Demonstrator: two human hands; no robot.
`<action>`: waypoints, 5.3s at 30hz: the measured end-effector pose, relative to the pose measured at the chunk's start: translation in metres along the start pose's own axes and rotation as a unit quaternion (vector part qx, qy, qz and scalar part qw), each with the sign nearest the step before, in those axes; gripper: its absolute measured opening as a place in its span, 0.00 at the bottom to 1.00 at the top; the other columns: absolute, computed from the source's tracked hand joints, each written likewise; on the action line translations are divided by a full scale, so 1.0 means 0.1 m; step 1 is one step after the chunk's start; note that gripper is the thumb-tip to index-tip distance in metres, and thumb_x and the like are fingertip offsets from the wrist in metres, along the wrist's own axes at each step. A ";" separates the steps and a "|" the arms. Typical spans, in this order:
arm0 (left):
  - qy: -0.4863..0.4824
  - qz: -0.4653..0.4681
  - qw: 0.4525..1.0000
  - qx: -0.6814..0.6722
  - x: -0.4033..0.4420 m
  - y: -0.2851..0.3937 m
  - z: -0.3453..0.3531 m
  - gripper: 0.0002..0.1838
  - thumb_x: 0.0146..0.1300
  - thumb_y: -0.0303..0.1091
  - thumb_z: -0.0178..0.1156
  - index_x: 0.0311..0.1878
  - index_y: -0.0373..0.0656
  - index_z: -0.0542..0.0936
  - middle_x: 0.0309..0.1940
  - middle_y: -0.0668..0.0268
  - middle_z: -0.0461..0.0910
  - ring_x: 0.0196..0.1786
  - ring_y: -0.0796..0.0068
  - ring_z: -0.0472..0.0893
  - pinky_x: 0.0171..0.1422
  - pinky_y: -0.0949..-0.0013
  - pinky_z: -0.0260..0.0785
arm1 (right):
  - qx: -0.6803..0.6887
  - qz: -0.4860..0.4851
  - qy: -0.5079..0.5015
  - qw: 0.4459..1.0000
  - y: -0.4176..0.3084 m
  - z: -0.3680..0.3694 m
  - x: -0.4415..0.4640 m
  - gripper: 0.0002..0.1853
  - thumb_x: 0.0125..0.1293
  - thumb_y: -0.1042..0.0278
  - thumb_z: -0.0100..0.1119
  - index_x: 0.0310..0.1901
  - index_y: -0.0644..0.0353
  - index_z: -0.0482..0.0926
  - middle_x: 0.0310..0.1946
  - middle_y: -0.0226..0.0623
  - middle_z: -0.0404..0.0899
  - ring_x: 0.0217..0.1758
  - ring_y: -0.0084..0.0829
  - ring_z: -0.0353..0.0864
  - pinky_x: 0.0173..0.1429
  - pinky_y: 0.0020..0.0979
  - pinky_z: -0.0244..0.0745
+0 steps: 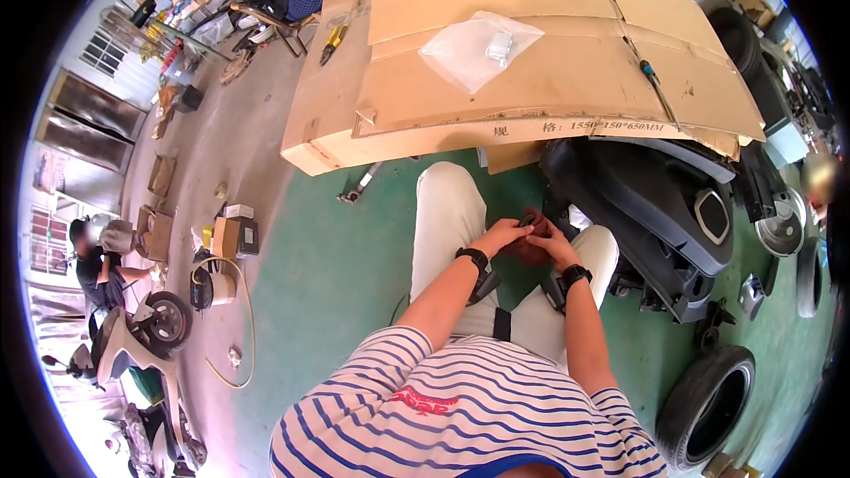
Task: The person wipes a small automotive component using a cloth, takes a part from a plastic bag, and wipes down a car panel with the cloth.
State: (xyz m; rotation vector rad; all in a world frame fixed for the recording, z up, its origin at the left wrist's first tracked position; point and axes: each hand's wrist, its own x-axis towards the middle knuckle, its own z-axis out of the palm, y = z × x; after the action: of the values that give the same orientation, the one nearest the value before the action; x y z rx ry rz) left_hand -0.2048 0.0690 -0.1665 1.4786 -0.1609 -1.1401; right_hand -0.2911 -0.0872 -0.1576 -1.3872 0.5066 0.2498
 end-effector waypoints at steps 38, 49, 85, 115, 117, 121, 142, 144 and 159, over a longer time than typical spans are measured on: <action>0.005 0.023 1.000 -0.001 -0.09 0.07 0.00 0.21 0.65 0.49 0.51 0.46 0.40 0.75 0.34 0.66 0.78 0.31 0.78 0.78 0.29 0.77 0.70 | 0.051 0.035 0.062 0.996 -0.17 0.08 -0.05 0.20 0.57 0.48 0.58 0.42 0.56 0.79 0.23 0.27 0.75 0.26 0.19 0.74 0.28 0.17 0.64; -0.041 0.117 0.976 -0.181 -0.20 0.27 0.03 0.20 0.61 0.42 0.58 0.51 0.41 0.70 0.47 0.64 0.75 0.47 0.74 0.76 0.48 0.70 0.71 | 0.242 -0.002 0.006 0.970 -0.19 0.17 -0.06 0.25 0.62 0.51 0.56 0.57 0.55 0.67 0.49 0.31 0.73 0.52 0.25 0.73 0.56 0.27 0.67; 0.161 0.027 0.985 -0.063 0.28 -0.23 -0.10 0.18 0.67 0.45 0.48 0.51 0.41 0.68 0.43 0.62 0.76 0.40 0.68 0.78 0.44 0.64 0.73 | 0.479 -0.162 0.106 0.856 -0.07 -0.03 0.03 0.24 0.50 0.80 0.51 0.53 0.57 0.70 0.49 0.35 0.74 0.55 0.37 0.69 0.62 0.35 0.59; 0.071 0.130 0.988 -0.052 -0.01 0.06 0.07 0.18 0.59 0.43 0.61 0.44 0.39 0.76 0.39 0.65 0.77 0.44 0.77 0.73 0.51 0.76 0.64 | 0.168 -0.084 0.044 0.981 -0.05 0.11 0.01 0.12 0.59 0.68 0.62 0.38 0.51 0.66 0.40 0.27 0.75 0.43 0.19 0.72 0.47 0.20 0.64; 0.073 0.124 0.988 -0.060 -0.03 0.09 0.06 0.17 0.59 0.43 0.61 0.42 0.38 0.77 0.36 0.67 0.77 0.42 0.78 0.74 0.49 0.77 0.65 | 0.130 -0.119 0.054 0.983 -0.07 0.12 0.01 0.13 0.58 0.67 0.62 0.38 0.52 0.66 0.38 0.27 0.74 0.43 0.18 0.71 0.47 0.20 0.65; 0.085 0.100 0.990 -0.059 -0.04 0.12 0.06 0.16 0.59 0.43 0.61 0.40 0.39 0.78 0.35 0.68 0.77 0.39 0.79 0.74 0.45 0.77 0.65 | 0.124 -0.112 0.070 0.983 -0.10 0.14 -0.02 0.12 0.59 0.67 0.62 0.37 0.52 0.66 0.36 0.26 0.74 0.42 0.18 0.71 0.46 0.21 0.64; 0.030 0.081 0.983 -0.160 -0.09 0.20 0.04 0.13 0.62 0.42 0.58 0.41 0.42 0.75 0.40 0.70 0.73 0.46 0.79 0.72 0.56 0.72 0.66 | 0.140 -0.137 0.076 0.978 -0.10 0.05 0.00 0.09 0.61 0.71 0.58 0.38 0.55 0.67 0.36 0.28 0.74 0.43 0.20 0.72 0.49 0.21 0.65; 0.036 0.077 0.979 -0.187 -0.11 0.23 0.04 0.13 0.60 0.41 0.60 0.39 0.40 0.75 0.37 0.70 0.73 0.43 0.81 0.73 0.52 0.75 0.69 | 0.133 -0.159 0.068 0.976 -0.10 0.05 -0.01 0.10 0.64 0.65 0.56 0.43 0.54 0.68 0.40 0.26 0.75 0.44 0.19 0.72 0.48 0.23 0.66; -0.015 0.085 0.947 -0.310 -0.16 0.31 0.07 0.14 0.62 0.41 0.58 0.46 0.43 0.72 0.45 0.66 0.74 0.46 0.69 0.75 0.56 0.67 0.69 | 0.286 -0.096 0.009 0.953 -0.25 0.08 -0.07 0.23 0.65 0.57 0.53 0.59 0.48 0.62 0.58 0.25 0.63 0.62 0.24 0.61 0.64 0.32 0.56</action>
State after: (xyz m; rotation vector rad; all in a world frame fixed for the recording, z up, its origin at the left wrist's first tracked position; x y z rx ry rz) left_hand -0.2026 0.0657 -0.1315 0.8685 0.0498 -0.9546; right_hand -0.2839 -0.0830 -0.1315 -0.8622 0.4109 -0.0696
